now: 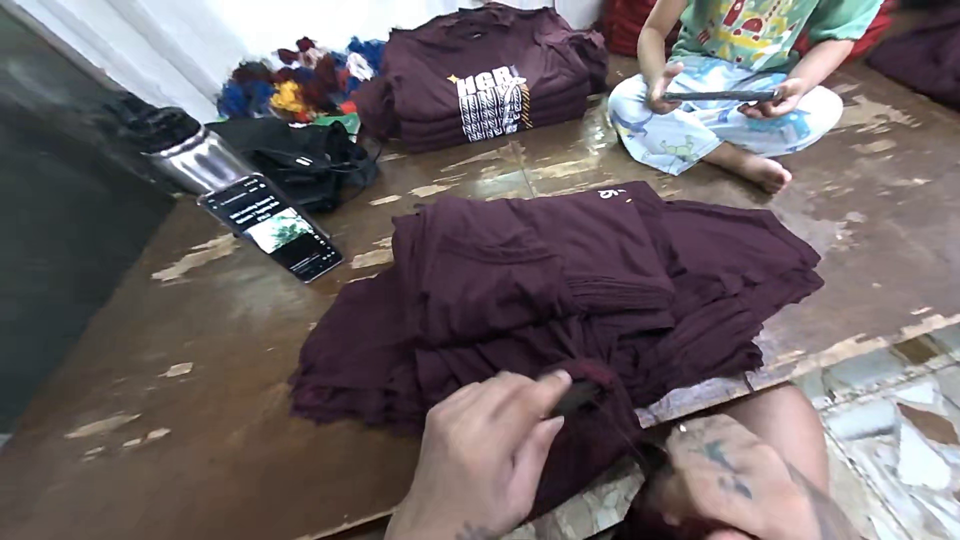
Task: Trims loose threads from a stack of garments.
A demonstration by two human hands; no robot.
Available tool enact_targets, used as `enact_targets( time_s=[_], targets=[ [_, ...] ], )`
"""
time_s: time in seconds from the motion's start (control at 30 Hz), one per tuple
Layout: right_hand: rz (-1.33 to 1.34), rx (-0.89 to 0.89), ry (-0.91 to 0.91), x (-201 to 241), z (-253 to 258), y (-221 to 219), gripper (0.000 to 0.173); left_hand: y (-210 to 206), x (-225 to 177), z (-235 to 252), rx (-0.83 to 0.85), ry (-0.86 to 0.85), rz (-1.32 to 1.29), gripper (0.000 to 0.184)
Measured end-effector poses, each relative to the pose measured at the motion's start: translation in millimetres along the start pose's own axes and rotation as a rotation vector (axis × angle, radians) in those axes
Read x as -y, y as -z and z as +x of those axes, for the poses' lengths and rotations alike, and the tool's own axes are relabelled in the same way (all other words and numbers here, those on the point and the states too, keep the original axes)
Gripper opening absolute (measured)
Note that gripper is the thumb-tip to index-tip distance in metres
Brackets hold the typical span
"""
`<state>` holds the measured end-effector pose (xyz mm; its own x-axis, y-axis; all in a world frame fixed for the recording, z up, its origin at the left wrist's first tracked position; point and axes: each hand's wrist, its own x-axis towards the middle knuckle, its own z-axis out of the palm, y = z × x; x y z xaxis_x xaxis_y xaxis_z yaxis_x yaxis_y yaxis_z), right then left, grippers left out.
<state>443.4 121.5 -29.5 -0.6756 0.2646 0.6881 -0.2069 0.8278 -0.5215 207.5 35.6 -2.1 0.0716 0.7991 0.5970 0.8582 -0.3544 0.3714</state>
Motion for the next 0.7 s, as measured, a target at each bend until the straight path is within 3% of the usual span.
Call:
enact_targets(
  time_s=[0.03,0.1,0.2,0.37,0.43,0.5,0.6,0.7],
  targets=[
    [-0.055,-0.022,0.000,-2.2,0.7,-0.1,0.046,0.9,2.7,-0.8,-0.029,0.108,-0.148,0.033],
    [-0.242,-0.113,-0.017,-13.9,5.0,-7.6,0.037,-4.7,9.9,-2.0,-0.099,0.281,-0.391,0.042],
    [-0.342,-0.152,-0.005,-41.1,34.3,-25.8,0.021,-16.6,17.5,-5.5,-0.012,0.377,-0.443,0.027],
    [-0.227,-0.266,0.123,-45.6,18.4,-29.8,0.012,-7.2,22.6,-13.2,0.059,0.266,-0.260,0.019],
    [-0.251,-0.281,0.126,-40.7,11.2,-26.9,0.011,1.0,18.0,-15.2,0.081,0.239,-0.104,0.029],
    [-0.274,-0.296,0.125,-37.9,8.4,-26.4,0.011,4.5,10.1,-12.2,0.085,0.132,0.034,0.040],
    [-0.319,-0.316,0.131,-35.1,7.3,-27.6,0.011,7.3,-2.8,-7.6,0.041,-0.095,0.179,0.029],
    [-0.319,-0.324,0.136,-32.9,11.0,-29.3,0.010,3.9,-11.0,-3.0,0.030,-0.175,0.302,0.029]
  ],
)
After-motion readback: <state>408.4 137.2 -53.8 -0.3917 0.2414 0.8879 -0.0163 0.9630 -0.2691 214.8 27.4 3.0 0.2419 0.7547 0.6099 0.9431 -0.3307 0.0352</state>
